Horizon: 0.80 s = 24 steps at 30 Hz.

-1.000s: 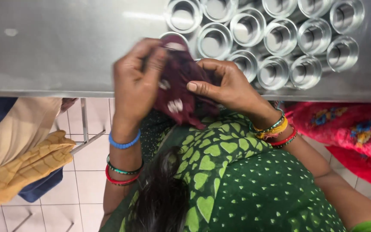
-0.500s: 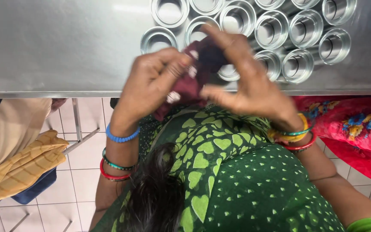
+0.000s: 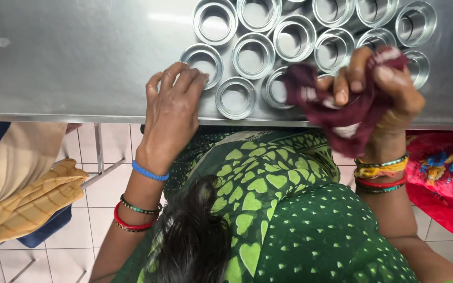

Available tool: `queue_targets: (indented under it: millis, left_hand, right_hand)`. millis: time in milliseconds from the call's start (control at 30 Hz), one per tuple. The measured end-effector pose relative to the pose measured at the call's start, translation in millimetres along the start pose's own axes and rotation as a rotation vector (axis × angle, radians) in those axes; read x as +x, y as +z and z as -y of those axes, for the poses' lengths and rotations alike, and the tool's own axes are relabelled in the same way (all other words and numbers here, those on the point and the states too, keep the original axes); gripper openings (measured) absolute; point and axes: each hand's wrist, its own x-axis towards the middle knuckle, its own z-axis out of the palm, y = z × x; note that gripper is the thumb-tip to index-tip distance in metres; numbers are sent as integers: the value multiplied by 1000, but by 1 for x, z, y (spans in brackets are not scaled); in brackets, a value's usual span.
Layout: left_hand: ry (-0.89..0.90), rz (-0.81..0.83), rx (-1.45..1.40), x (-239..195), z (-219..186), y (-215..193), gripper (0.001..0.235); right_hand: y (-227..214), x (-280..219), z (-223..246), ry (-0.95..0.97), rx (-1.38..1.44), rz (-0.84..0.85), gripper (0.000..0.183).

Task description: Polishing cylindrical metal components with a cloth at a metal fabrication station.

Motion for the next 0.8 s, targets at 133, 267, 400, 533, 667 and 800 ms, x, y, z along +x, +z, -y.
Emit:
queue_targets:
  millis: [133, 267, 400, 533, 667, 800]
  left_hand:
    - [-101, 176, -32, 4, 12, 8, 23]
    - [-323, 96, -441, 9, 20, 7, 19]
    - [-549, 92, -1196, 5, -2, -8, 21]
    - [-481, 134, -1259, 0, 3, -19, 23]
    - [-179, 19, -1082, -1, 15, -26, 23]
    - [-540, 354, -1333, 16, 11, -38, 26]
  right_hand:
    - [2, 9, -18, 122, 71, -206, 24]
    - [40, 29, -56, -276, -648, -105, 38]
    - [98, 51, -54, -789, -980, 92, 39]
    - [85, 70, -85, -807, -710, 256, 47]
    - [90, 63, -82, 6, -46, 290, 53]
    - [103, 54, -56, -328, -624, 248, 54]
